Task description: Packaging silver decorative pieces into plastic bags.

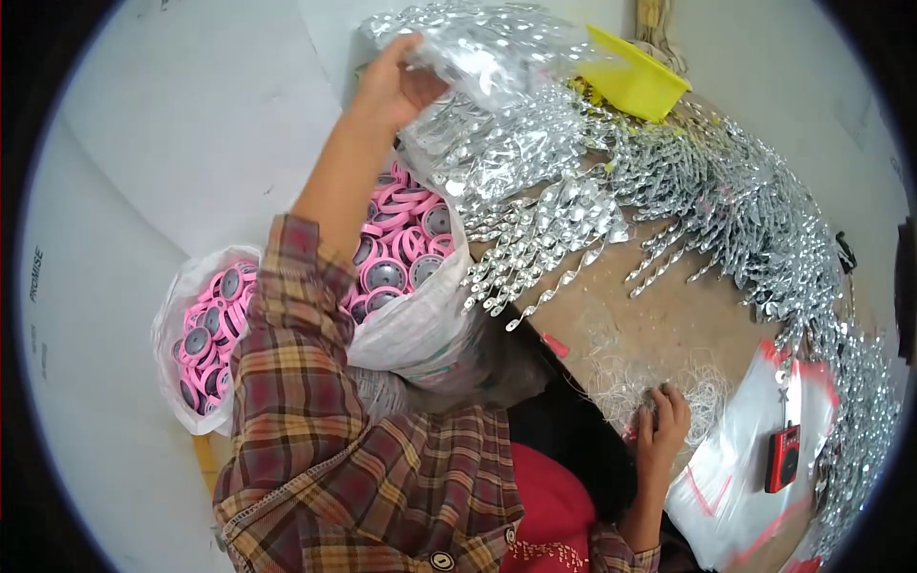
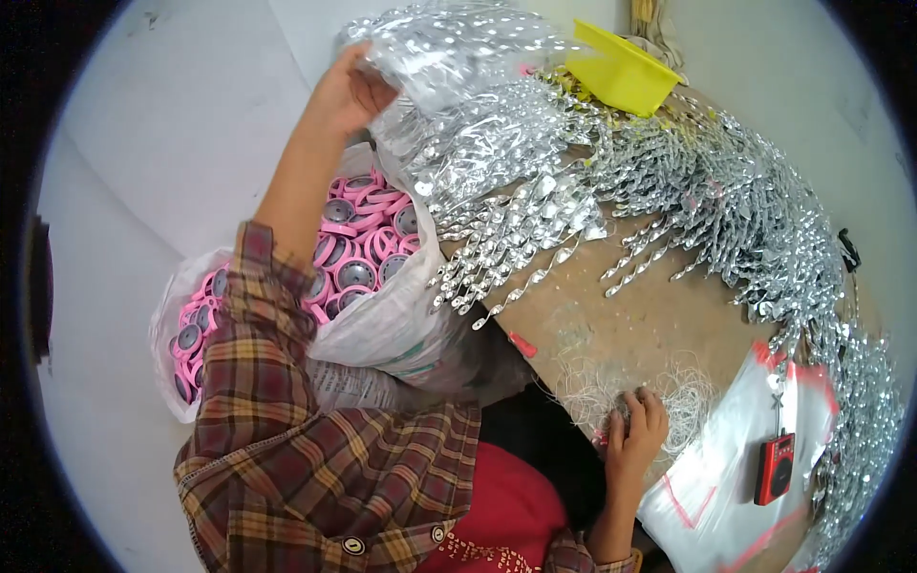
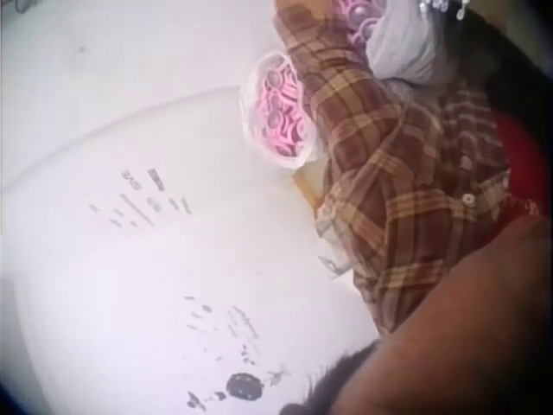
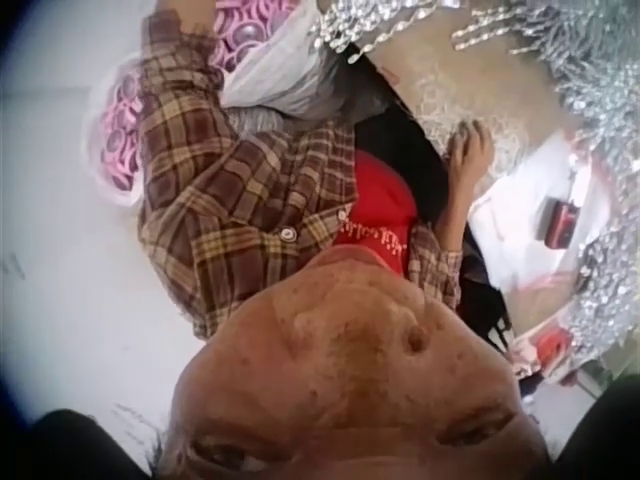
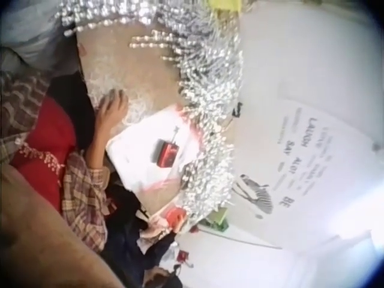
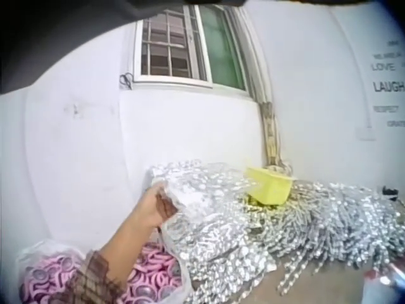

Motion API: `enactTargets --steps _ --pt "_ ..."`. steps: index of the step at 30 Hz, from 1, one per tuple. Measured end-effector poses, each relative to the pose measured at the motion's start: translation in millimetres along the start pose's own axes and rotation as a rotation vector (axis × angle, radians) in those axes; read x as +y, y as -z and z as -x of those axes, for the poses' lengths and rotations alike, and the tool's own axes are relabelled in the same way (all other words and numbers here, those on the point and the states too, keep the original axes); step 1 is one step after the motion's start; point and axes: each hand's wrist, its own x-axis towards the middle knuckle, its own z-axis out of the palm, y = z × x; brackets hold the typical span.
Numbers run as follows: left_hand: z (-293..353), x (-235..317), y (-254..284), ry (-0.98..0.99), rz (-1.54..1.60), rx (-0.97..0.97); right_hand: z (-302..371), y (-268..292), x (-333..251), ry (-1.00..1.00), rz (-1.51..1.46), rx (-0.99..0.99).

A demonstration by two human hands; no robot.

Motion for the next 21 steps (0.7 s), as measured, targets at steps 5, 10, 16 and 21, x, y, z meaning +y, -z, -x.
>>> enactTargets --steps 5,10,16,21 --pt "-57.4 20.9 69.4 0.028 -0.164 0.220 -4.4 -3.2 -0.7 -0.017 0.010 -0.009" --pt "-15.7 -19.8 73.3 -0.700 -1.173 0.516 -3.5 -4.9 -0.2 -0.027 0.029 -0.012" --pt "8.7 -60.7 45.9 -1.170 -2.091 0.036 0.7 0.1 -5.3 -0.066 0.029 -0.019" --pt "-18.2 -88.3 33.0 -1.011 -2.395 0.132 -0.8 -2.3 -1.4 -0.059 0.028 -0.051"
